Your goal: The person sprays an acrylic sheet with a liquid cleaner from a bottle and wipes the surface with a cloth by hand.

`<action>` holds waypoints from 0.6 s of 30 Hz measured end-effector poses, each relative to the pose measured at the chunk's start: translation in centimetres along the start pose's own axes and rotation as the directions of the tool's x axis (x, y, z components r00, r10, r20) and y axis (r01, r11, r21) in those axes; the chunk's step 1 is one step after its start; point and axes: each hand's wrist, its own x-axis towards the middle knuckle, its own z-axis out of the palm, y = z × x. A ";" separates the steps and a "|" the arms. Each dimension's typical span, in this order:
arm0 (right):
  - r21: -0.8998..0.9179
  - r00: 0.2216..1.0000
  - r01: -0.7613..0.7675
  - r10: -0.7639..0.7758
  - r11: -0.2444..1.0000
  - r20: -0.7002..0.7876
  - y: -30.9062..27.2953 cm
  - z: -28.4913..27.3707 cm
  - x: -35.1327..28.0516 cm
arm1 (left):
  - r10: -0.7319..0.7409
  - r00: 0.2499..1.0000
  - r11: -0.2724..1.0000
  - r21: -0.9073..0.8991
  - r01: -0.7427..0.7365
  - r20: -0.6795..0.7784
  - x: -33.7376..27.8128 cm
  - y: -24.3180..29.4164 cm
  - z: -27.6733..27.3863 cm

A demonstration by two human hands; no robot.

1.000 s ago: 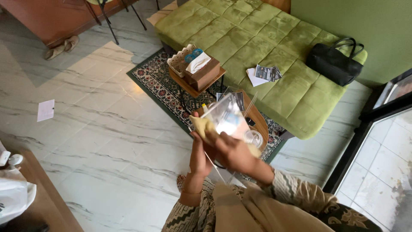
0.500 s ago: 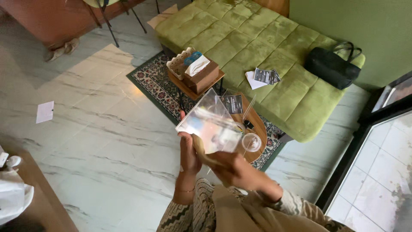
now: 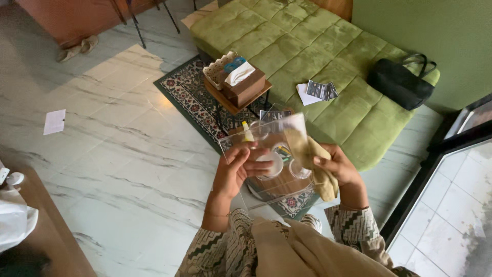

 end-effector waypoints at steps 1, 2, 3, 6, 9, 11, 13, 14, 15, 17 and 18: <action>0.023 0.998 -0.068 0.068 0.997 -0.015 0.9 -0.2 -0.4 | 0.008 0.997 0.999 0.038 -0.005 -0.083 0.2 -0.7 -0.4; -0.005 0.999 -0.053 0.053 0.999 0.006 1.5 -0.4 -0.7 | 0.019 0.986 0.997 0.077 -0.006 -0.165 0.4 -1.4 -1.0; -0.033 0.999 -0.034 0.035 0.999 0.026 1.9 -0.3 -0.7 | 0.053 0.961 0.980 0.198 0.002 -0.272 0.6 -2.3 -1.5; -0.055 0.999 0.026 -0.025 0.998 0.024 1.6 0.5 -1.0 | 0.168 0.873 0.885 0.460 0.071 -0.458 1.5 -5.7 -3.2; -0.201 0.997 -0.004 -0.012 0.979 -0.078 -0.4 2.9 -1.7 | 0.352 0.874 0.640 0.767 0.037 -0.335 2.2 -8.7 -5.4; -0.339 0.991 0.081 -0.112 0.937 -0.073 -2.6 5.2 -1.9 | 0.512 0.858 0.082 0.992 -0.092 0.037 2.7 -10.1 -6.7; -0.450 0.944 0.312 -0.325 0.837 0.050 -5.2 8.0 -1.6 | 0.461 0.867 0.401 0.916 -0.012 -0.190 4.0 -11.8 -6.1; -0.611 0.891 0.400 -0.447 0.684 0.083 -6.4 9.9 -1.5 | 0.408 0.865 0.546 0.837 0.024 -0.291 4.6 -12.3 -5.4; -0.745 0.824 0.452 -0.550 0.491 0.137 -7.2 12.1 -1.5 | 0.458 0.853 0.510 0.860 -0.020 -0.252 5.0 -12.6 -4.7; -0.813 0.867 0.386 -0.471 0.436 0.159 -8.6 15.6 -1.5 | 0.548 0.819 0.433 0.895 -0.103 -0.170 5.2 -12.7 -2.9; -0.791 0.887 0.384 -0.429 0.476 0.172 -9.1 16.5 -1.5 | 0.334 0.894 0.830 0.542 -0.129 -0.298 4.7 -12.1 -2.3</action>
